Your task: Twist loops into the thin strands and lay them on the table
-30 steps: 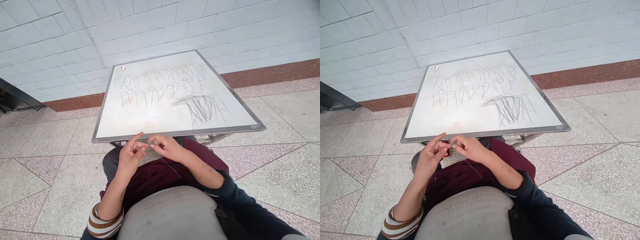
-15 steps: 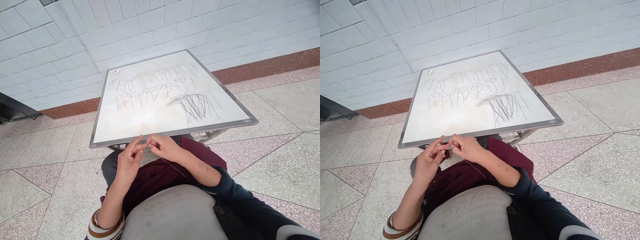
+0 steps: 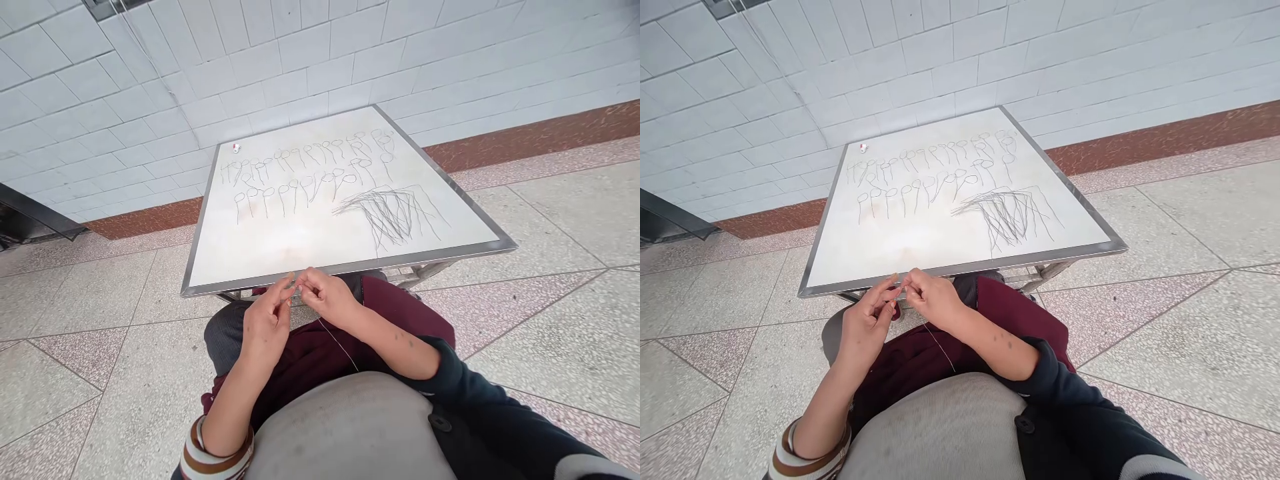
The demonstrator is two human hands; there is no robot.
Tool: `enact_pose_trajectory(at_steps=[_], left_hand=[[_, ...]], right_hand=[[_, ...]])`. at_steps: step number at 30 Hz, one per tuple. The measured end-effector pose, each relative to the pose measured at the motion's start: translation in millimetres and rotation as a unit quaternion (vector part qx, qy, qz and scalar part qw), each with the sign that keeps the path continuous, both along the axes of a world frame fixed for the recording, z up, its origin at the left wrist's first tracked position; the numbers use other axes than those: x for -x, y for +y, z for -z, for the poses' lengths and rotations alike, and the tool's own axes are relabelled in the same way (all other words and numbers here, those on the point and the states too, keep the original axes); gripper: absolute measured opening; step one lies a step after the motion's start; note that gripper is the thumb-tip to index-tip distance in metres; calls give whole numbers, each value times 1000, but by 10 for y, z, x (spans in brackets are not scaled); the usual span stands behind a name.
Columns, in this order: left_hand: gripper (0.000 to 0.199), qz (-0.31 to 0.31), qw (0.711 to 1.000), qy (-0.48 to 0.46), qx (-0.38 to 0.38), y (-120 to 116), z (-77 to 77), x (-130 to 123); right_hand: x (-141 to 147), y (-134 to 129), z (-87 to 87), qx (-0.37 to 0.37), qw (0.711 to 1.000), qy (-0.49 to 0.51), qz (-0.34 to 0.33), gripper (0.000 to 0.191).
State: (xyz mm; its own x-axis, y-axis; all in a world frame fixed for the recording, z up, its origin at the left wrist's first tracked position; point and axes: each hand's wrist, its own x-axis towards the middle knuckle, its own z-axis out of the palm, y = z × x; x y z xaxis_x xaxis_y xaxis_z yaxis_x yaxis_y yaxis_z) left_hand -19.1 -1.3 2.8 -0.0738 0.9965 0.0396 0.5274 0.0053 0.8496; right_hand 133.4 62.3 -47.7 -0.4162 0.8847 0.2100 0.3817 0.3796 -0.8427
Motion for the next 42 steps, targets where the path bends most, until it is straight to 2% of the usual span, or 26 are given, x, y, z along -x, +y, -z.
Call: enact_pose_trajectory(at_steps=[3, 6, 11, 15, 20, 24, 29, 34, 39, 42], left_hand=[[50, 26, 992, -111, 60, 37, -43, 112], [57, 52, 968, -217, 113, 71, -92, 237], [49, 37, 953, -270, 130, 97, -95, 278], [46, 28, 942, -302, 141, 114, -63, 204], [42, 55, 887, -421, 182, 113, -28, 158], [44, 61, 867, -450, 203, 86, 12, 169], [54, 59, 875, -430, 212, 53, 4, 185], [58, 70, 895, -391, 201, 19, -65, 224], [58, 78, 910, -347, 214, -19, -120, 298], [57, 59, 926, -323, 186, -19, -112, 268]], right_hand=[[-28, 13, 3, 22, 998, 35, -41, 11], [-34, 14, 6, 41, 997, 62, -39, 10], [-10, -16, -12, 56, 995, 82, 4, 9], [-8, -49, -55, 22, 997, 77, 8, 9], [-22, -69, -43, -38, 998, 56, -7, 11], [-34, -57, 8, -79, 995, 50, -34, 12], [-61, -24, 14, -131, 989, 26, -62, 15], [-88, -4, -8, -149, 985, 31, -82, 19], [-77, -6, 15, -119, 989, 29, -82, 16], [-48, -23, 30, -92, 992, 30, -79, 15]])
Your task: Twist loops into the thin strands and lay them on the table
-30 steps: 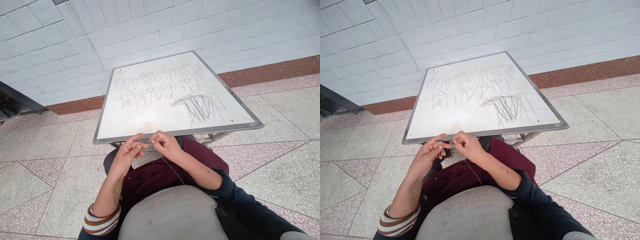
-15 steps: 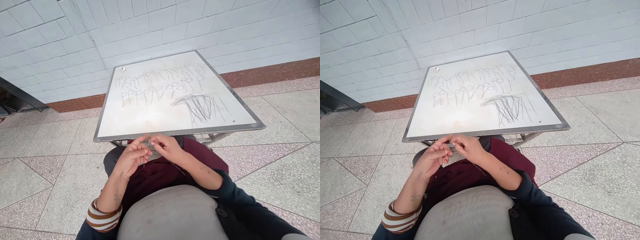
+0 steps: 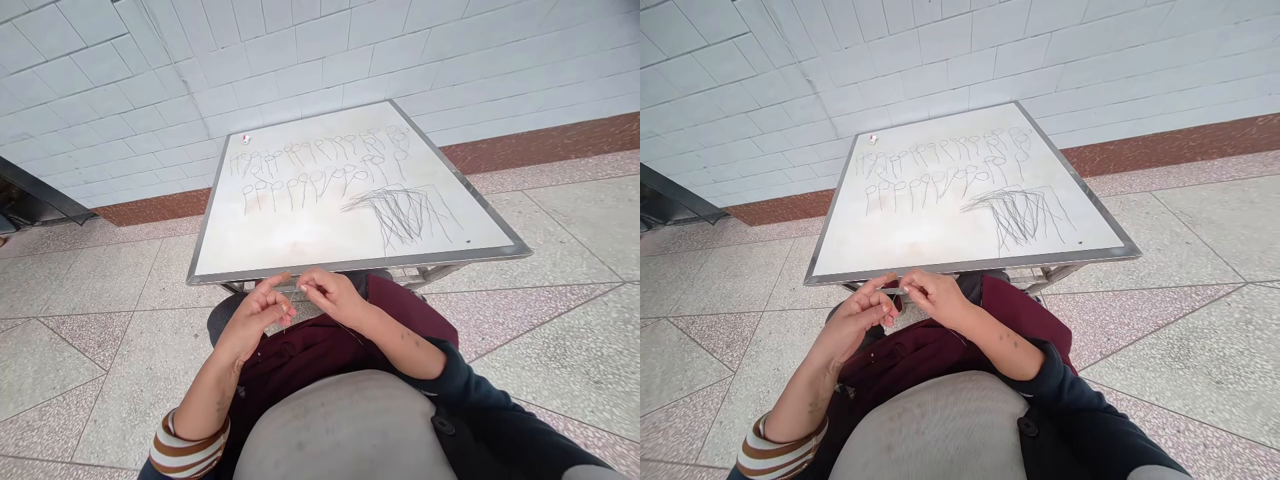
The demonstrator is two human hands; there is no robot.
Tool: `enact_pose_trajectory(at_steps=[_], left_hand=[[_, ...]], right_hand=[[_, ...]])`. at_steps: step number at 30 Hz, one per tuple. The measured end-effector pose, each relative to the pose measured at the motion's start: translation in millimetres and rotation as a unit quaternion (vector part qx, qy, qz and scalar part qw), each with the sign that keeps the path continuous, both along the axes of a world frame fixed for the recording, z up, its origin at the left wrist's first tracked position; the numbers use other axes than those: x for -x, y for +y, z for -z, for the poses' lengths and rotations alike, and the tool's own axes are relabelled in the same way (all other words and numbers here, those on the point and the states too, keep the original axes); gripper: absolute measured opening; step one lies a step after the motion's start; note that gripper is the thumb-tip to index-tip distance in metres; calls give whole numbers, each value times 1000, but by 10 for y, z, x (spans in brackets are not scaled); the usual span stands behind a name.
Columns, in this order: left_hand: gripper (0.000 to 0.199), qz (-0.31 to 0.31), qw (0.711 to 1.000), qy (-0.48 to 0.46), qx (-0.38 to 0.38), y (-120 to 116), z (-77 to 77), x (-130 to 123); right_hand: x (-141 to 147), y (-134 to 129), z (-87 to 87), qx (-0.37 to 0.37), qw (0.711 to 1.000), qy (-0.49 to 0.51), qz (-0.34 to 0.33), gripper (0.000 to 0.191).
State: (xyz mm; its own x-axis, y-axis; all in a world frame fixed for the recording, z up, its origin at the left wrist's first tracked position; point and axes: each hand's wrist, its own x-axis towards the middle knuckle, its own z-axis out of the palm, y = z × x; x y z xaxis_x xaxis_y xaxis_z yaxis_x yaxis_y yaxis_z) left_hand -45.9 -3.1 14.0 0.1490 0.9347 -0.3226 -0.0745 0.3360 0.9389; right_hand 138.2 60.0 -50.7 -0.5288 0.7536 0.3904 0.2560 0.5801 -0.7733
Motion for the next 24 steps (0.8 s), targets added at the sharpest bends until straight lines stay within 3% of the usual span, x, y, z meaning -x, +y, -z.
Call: enact_pose_trajectory(at_steps=[5, 8, 11, 17, 24], left_hand=[[60, -86, 994, 18, -67, 45, 69, -136], [55, -127, 987, 39, -93, 57, 87, -156], [53, -151, 980, 59, -115, 45, 80, -138], [49, -145, 975, 79, -148, 2, 65, -161], [47, -153, 971, 82, -166, -11, 66, -233]], right_hand=[[29, -49, -46, 26, 999, 14, -33, 15], [24, -63, -72, 142, 982, 79, -99, 21], [19, -54, -72, 265, 933, 175, -168, 23], [47, -56, -45, 381, 865, 247, -212, 28], [114, -132, -50, 535, 734, 334, -252, 27]])
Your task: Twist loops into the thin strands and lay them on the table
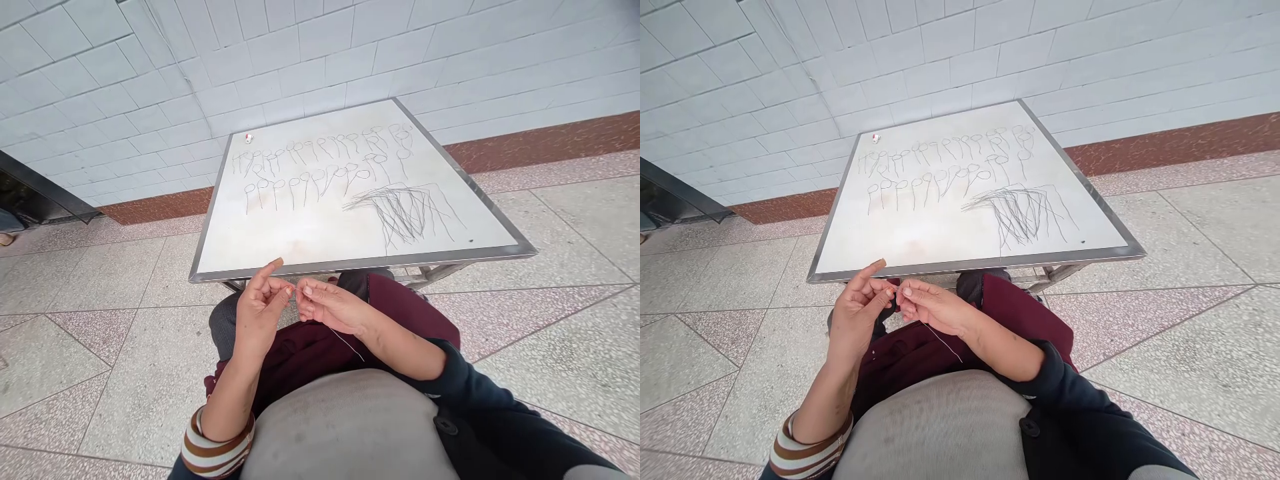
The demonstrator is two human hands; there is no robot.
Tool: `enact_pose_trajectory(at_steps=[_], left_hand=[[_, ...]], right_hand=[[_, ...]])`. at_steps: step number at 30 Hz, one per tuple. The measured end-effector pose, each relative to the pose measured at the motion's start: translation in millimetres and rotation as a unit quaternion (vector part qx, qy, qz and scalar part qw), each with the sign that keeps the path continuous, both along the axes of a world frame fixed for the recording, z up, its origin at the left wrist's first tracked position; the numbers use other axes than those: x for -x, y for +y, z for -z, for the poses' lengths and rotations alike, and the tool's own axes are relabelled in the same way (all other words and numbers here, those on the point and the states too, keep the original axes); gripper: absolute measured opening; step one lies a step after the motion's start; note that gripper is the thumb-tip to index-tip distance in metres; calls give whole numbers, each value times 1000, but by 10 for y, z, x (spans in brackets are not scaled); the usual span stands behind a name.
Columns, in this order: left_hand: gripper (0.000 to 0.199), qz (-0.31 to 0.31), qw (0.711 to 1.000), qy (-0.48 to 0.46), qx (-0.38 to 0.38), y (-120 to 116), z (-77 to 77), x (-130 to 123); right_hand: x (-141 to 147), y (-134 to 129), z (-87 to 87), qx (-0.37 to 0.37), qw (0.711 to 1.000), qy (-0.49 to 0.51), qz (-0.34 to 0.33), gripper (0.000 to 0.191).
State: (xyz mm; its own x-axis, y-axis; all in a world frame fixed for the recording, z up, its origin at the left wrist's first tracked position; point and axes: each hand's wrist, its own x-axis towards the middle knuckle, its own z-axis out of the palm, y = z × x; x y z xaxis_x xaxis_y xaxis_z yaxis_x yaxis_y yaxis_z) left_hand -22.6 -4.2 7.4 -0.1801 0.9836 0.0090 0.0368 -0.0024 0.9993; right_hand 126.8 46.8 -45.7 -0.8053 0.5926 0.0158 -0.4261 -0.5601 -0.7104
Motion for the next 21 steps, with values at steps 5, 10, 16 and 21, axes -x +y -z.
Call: enact_pose_trajectory(at_steps=[5, 10, 16, 21], left_hand=[[47, -15, 1000, -2, 6, -7, -14, -22], [44, -17, 1000, 0, 13, -15, -28, -25], [40, 0, 1000, 1, 18, -10, -19, -15], [39, 5, 999, 32, 9, -9, -11, -26]], right_hand=[[15, -6, -23, 62, 998, -3, -2, 25], [21, -9, -22, 73, 997, -17, 7, 24], [38, -14, -35, 42, 998, -41, 27, 21], [51, -22, -46, 78, 996, -37, 19, 25]])
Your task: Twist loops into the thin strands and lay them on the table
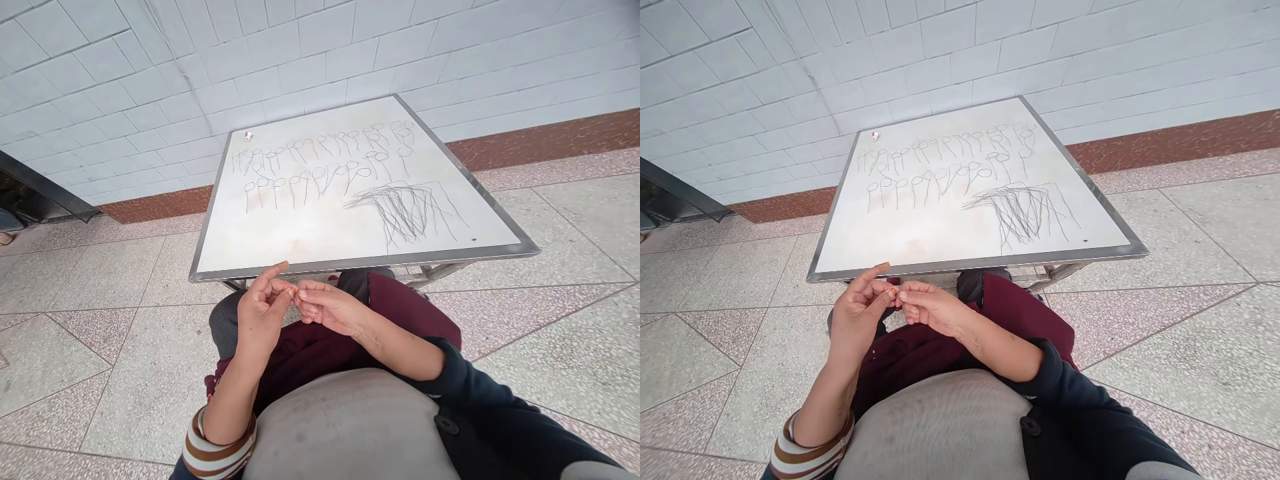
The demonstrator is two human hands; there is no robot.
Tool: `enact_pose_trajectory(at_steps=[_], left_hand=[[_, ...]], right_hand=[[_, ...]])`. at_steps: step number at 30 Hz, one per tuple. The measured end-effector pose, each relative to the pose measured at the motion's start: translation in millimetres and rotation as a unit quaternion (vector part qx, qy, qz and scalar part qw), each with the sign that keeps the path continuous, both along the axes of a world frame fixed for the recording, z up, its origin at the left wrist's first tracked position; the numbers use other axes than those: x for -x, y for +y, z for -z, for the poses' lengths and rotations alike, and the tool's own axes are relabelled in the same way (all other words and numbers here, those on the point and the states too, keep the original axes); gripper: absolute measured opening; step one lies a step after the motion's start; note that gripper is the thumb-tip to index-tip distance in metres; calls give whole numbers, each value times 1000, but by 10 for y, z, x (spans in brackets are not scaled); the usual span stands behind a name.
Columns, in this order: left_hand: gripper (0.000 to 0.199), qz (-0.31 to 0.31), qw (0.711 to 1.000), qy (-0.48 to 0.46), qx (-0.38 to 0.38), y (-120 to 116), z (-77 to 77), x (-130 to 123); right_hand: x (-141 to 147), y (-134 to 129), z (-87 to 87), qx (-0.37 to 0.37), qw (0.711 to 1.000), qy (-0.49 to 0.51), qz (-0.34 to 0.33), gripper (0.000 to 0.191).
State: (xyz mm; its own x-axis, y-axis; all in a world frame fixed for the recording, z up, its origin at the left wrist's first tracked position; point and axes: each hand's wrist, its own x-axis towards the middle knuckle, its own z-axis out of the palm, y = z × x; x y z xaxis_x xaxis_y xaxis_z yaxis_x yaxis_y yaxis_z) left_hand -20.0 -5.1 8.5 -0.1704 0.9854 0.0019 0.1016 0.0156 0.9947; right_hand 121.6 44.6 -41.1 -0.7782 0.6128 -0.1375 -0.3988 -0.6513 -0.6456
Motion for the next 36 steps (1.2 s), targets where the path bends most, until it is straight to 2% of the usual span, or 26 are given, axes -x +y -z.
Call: enact_pose_trajectory(at_steps=[6, 12, 18, 23, 29, 36], left_hand=[[38, -15, 1000, 9, -1, 23, 12, -1], [42, -55, 998, 26, -15, 53, -39, 15], [53, -23, 999, 27, 13, 72, -74, 63], [49, -30, 999, -12, 22, 99, -82, 86], [39, -39, 998, -40, 9, 115, -72, 85], [40, -72, 997, -34, 1, 141, -102, 141]], right_hand=[[30, -12, 60, -13, 1000, 8, 26, 25], [27, -2, 126, -34, 999, 25, 26, 25], [25, -22, 109, -14, 999, 39, 24, 25], [56, -53, 150, -10, 999, 49, -3, 27], [147, -101, 218, -3, 997, 71, 34, 25], [76, -103, 171, -17, 999, 36, 10, 24]])
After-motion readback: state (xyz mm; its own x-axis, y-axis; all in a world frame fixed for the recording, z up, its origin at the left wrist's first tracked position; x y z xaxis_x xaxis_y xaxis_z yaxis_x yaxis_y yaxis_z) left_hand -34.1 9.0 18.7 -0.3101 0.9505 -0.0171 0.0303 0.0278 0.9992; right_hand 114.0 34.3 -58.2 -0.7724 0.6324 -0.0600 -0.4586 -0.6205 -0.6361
